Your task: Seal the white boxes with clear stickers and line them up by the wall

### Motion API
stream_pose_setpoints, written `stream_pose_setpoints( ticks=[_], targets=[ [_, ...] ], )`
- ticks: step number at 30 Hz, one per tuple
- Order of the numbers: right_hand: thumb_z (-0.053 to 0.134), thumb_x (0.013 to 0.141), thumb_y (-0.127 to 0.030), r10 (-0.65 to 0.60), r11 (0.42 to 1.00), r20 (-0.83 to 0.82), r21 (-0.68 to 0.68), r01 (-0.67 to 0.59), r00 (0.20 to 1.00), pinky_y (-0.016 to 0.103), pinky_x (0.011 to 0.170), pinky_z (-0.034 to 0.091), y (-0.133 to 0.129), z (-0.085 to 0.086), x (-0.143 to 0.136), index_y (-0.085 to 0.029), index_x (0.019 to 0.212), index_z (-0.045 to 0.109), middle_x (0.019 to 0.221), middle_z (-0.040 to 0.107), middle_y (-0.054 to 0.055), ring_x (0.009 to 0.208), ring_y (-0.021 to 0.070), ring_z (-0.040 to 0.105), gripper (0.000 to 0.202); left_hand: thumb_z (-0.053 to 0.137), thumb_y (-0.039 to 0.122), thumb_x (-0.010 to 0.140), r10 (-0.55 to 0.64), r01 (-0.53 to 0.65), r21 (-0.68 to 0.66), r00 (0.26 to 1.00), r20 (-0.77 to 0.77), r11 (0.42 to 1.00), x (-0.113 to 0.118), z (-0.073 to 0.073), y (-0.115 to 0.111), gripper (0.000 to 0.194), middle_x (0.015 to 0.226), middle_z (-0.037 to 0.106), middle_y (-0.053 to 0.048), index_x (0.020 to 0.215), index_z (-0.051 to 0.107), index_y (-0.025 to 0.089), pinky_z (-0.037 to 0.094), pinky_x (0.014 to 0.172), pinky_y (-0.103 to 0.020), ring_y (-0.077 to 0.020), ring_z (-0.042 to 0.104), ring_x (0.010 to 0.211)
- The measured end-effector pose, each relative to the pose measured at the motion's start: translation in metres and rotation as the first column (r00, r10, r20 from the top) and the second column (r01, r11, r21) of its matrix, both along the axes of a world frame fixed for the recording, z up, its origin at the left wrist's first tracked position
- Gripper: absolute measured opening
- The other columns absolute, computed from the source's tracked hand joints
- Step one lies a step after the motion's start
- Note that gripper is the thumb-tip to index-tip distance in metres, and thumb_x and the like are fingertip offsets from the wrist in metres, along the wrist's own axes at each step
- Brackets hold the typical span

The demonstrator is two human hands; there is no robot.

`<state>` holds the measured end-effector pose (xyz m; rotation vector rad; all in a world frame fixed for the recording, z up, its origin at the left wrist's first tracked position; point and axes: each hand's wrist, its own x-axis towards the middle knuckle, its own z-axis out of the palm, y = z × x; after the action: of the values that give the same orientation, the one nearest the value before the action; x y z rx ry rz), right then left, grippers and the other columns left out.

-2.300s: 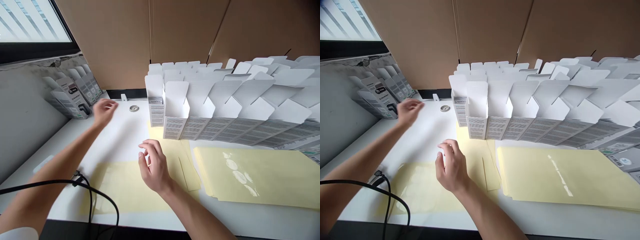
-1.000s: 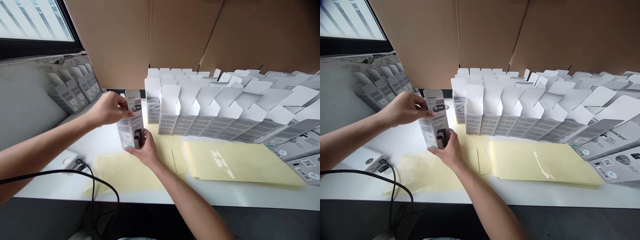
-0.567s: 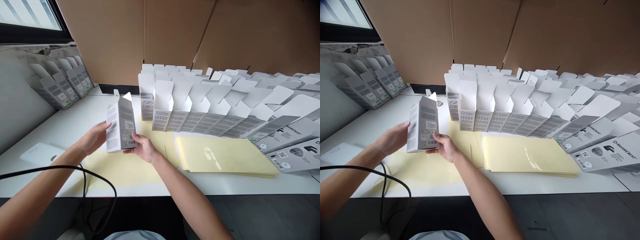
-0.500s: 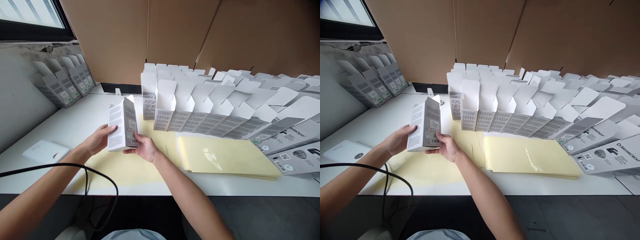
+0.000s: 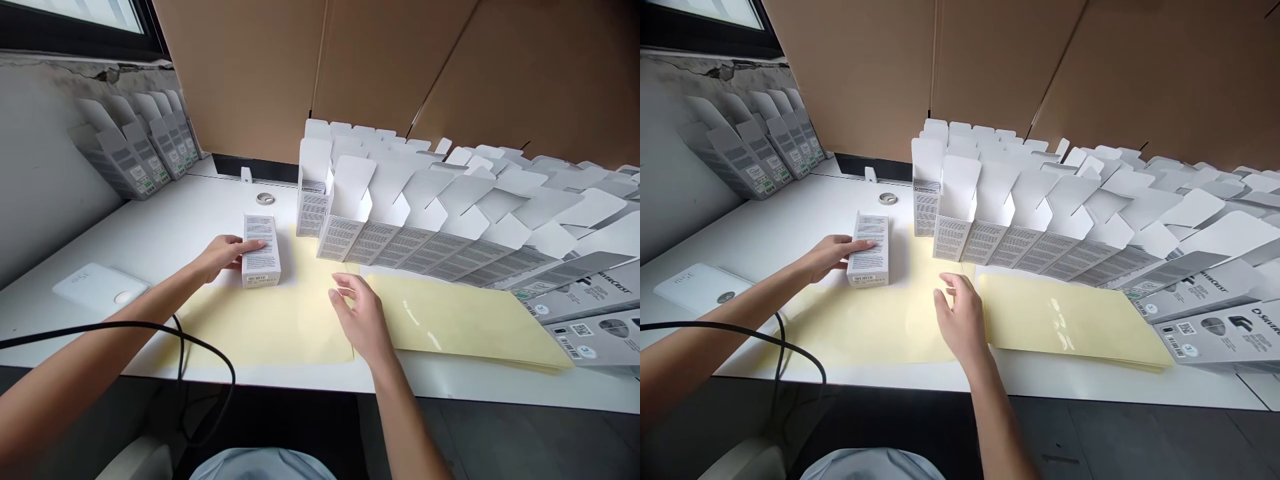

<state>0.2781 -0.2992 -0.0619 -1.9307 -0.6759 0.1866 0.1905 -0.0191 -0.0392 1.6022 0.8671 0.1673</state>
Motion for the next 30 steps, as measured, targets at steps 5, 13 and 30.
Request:
stream_pose_setpoints(
  ticks=[5,13,30],
  targets=[
    [0.063,0.083,-0.029,-0.075,0.996,-0.038,0.038,0.077,0.996,0.053,0.108,0.046,-0.032,-0.034,-0.039,-0.023,0.130,0.053,0.138,0.056,0.013,0.128,0.0291,0.055,0.049,0.081,0.067,0.057,-0.062,0.075,0.117,0.992,-0.109,0.990,0.006,0.002,0.009,0.057,0.094,0.076,-0.014,0.084,0.075,0.017,0.057,0.064,-0.035,-0.0290,0.072,0.079],
    [0.066,0.087,-0.036,-0.085,0.893,-0.463,0.358,0.273,0.882,0.053,0.119,0.034,-0.046,-0.035,-0.058,-0.027,0.131,0.056,0.150,0.050,0.010,0.142,0.0285,0.042,0.046,0.065,0.053,0.081,-0.071,-0.166,0.815,0.967,0.245,0.556,-0.033,-0.003,-0.020,0.027,0.069,0.058,-0.004,0.086,0.071,0.027,0.047,0.058,-0.035,-0.0222,0.057,0.064],
    [0.075,0.080,-0.047,0.106,0.966,-0.702,0.240,0.093,0.705,0.026,0.061,0.053,-0.053,-0.016,-0.087,-0.015,0.078,0.071,0.069,0.072,0.006,0.064,0.0161,0.065,0.033,0.057,0.041,0.095,-0.672,0.468,0.755,0.739,-0.049,0.460,-0.068,-0.049,-0.090,0.033,0.114,0.060,-0.010,0.119,0.062,0.019,0.057,0.073,-0.028,-0.0188,0.065,0.090]
  ],
)
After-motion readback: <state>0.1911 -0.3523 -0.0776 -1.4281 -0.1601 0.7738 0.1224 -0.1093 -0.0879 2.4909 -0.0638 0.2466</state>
